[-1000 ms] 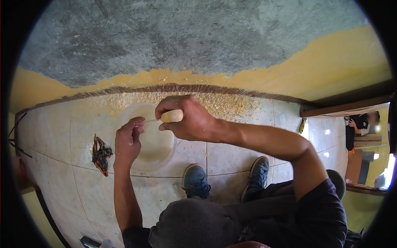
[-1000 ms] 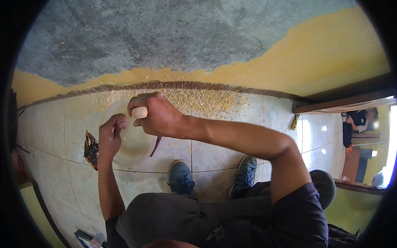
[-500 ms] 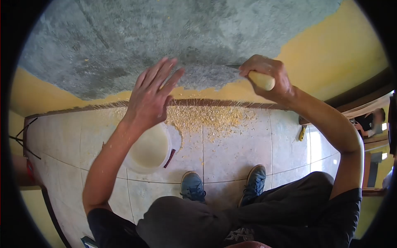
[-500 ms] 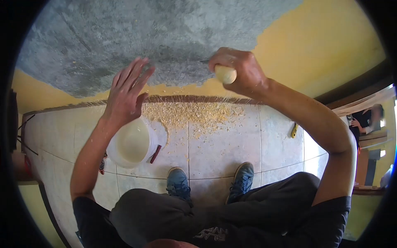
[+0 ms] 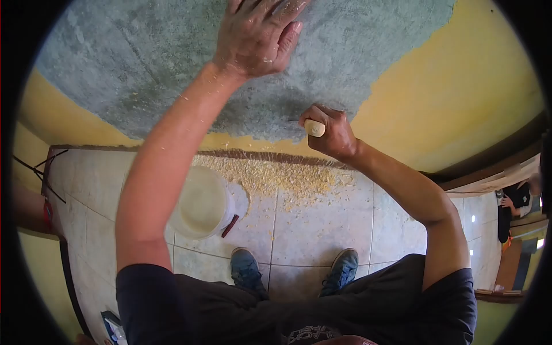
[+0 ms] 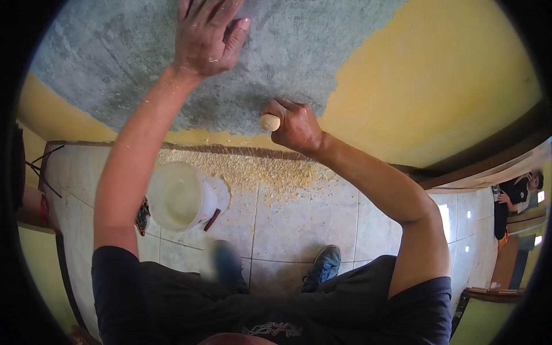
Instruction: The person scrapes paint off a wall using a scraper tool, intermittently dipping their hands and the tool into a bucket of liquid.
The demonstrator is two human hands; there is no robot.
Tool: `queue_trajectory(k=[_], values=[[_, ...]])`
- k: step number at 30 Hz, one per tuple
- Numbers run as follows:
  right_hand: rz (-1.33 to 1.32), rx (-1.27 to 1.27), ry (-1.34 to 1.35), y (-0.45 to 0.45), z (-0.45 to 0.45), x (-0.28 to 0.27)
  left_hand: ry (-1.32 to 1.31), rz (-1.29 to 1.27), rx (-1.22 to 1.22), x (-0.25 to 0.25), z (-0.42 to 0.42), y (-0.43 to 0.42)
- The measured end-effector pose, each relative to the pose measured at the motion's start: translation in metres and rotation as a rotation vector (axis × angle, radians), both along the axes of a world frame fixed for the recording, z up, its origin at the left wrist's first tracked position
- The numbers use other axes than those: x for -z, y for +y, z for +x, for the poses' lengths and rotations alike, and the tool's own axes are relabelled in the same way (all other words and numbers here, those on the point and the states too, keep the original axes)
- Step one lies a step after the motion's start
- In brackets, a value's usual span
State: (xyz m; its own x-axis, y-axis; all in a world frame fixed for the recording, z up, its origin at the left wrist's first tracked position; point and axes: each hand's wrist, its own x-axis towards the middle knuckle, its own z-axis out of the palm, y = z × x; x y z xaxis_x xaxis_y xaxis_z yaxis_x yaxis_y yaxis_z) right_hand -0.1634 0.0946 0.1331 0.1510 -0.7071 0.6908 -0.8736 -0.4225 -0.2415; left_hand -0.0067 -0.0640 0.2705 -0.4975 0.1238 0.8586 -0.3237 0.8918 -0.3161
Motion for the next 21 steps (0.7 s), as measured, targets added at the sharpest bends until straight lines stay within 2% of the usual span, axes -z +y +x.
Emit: queue_trajectory(k=[5, 8, 12, 13, 15, 18, 20, 21], values=[[-0.034, -0.011, 0.009, 0.015, 0.002, -0.018, -0.034, 0.131, -0.016, 0.071, -0.006, 0.003], [0.014, -0.073, 0.091, 0.008, 0.002, 0.001, -0.100, -0.079, -0.024, 0.125, -0.007, -0.012], [-0.009, 0.064, -0.013, 0.023, 0.002, -0.037, -0.296, -0.040, -0.014, 0.193, 0.003, -0.005], [-0.069, 0.112, -0.059, 0.029, 0.000, -0.045, -0.347, -0.054, -0.029, 0.200, 0.003, -0.005], [-0.132, 0.156, 0.018, 0.039, -0.010, -0.056, -0.396, -0.053, -0.048, 0.211, 0.005, 0.000], [-0.036, 0.200, 0.046, 0.053, -0.024, -0.050, -0.455, -0.104, 0.045, 0.212, 0.002, 0.004], [-0.076, 0.234, 0.020, 0.063, -0.034, -0.058, -0.836, 0.124, 0.247, 0.221, 0.005, 0.012], [-0.115, 0.271, -0.016, 0.066, -0.033, -0.064, -0.838, 0.139, 0.250, 0.220, 0.006, 0.015]])
